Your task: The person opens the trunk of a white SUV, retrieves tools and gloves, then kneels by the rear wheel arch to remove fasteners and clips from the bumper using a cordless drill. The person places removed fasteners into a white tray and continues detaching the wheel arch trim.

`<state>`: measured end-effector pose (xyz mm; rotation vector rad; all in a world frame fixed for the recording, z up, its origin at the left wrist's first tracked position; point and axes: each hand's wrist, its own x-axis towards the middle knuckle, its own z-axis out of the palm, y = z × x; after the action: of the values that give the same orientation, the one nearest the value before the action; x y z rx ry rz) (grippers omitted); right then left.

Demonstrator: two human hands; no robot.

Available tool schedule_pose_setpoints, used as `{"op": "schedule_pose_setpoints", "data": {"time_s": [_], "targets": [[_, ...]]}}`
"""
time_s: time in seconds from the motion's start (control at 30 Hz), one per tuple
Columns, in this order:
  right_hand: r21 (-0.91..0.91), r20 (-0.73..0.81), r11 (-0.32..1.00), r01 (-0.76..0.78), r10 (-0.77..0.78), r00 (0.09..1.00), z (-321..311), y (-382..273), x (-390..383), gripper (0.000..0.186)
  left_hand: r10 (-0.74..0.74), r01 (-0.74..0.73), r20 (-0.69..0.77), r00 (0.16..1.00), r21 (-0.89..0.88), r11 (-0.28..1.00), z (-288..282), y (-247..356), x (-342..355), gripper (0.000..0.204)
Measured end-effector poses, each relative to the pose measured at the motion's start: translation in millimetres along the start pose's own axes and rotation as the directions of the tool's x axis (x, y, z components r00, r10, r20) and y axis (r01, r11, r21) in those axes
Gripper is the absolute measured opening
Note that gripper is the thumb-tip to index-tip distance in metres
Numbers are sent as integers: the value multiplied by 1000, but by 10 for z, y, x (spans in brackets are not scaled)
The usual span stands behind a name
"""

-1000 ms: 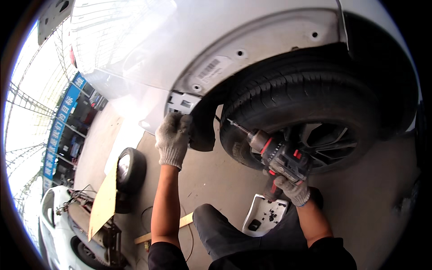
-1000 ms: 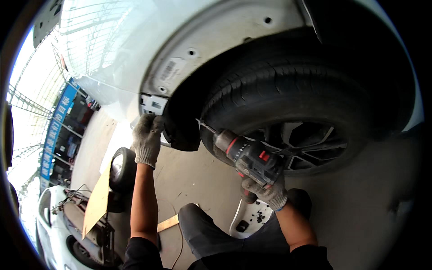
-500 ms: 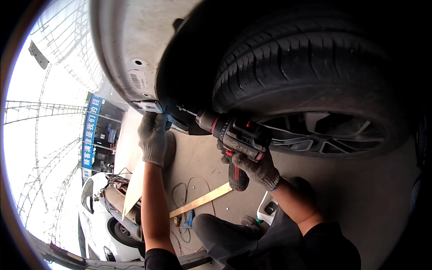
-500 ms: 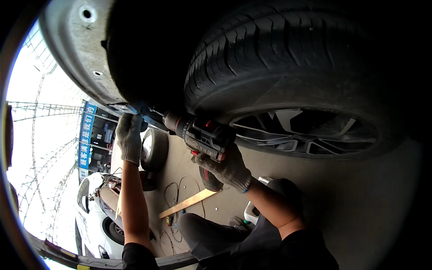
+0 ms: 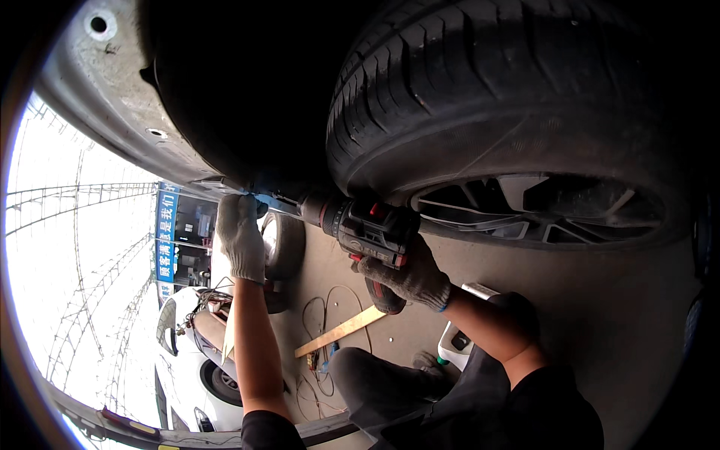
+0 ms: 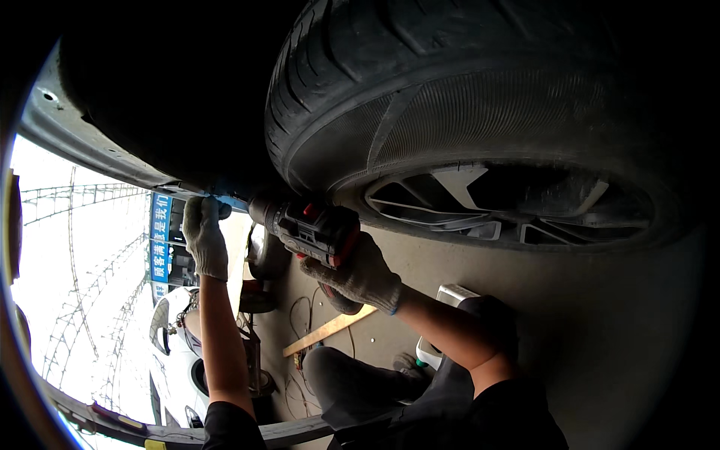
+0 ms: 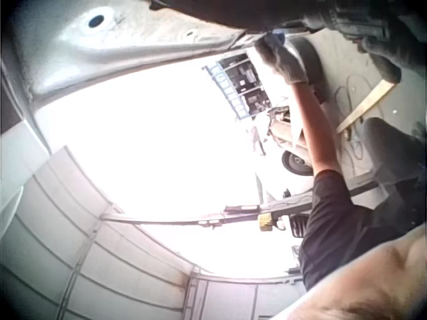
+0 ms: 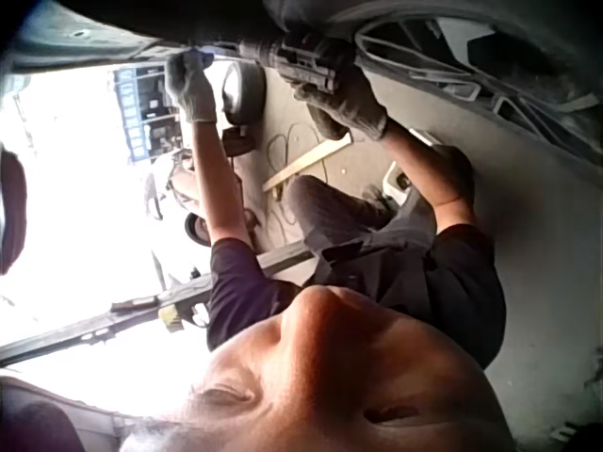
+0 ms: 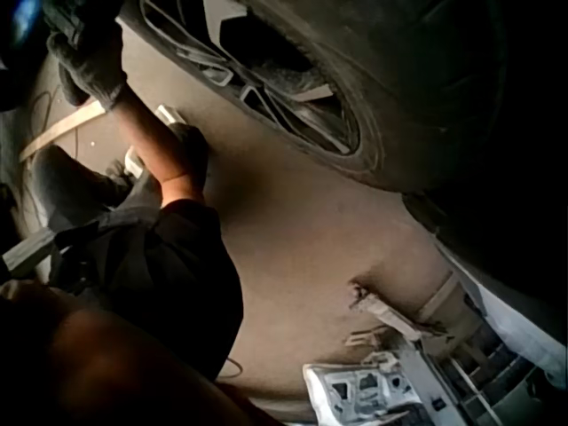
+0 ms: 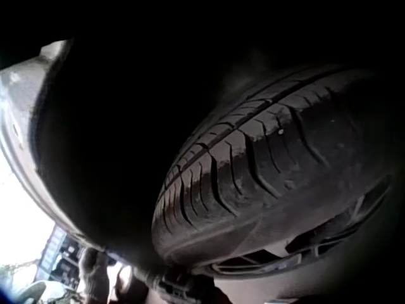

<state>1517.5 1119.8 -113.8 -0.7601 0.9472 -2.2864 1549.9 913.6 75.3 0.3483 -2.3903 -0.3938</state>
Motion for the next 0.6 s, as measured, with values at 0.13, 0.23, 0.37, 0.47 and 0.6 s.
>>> {"op": "schedule_pose_setpoints", "data": {"time_s": [0.13,0.23,0.37,0.47,0.6], "targets": [[6,-9,999,52,-52,999,36,-61,64,47,-24,22,-10,1000,-127,992,76,68,-7,19],[27,-4,987,157,-157,988,124,65,125,50,39,-40,-18,999,-35,999,33,-90,19,19],[254,-57,959,122,-111,992,239,136,220,46,-7,3,-31,1000,-124,992,109,-32,-21,20],[314,-88,938,149,-128,988,289,178,246,37,46,-53,-52,998,-124,991,133,-49,-23,22],[397,-58,914,78,-59,997,327,123,227,34,53,-58,-61,997,-74,996,132,-76,-51,21]]}}
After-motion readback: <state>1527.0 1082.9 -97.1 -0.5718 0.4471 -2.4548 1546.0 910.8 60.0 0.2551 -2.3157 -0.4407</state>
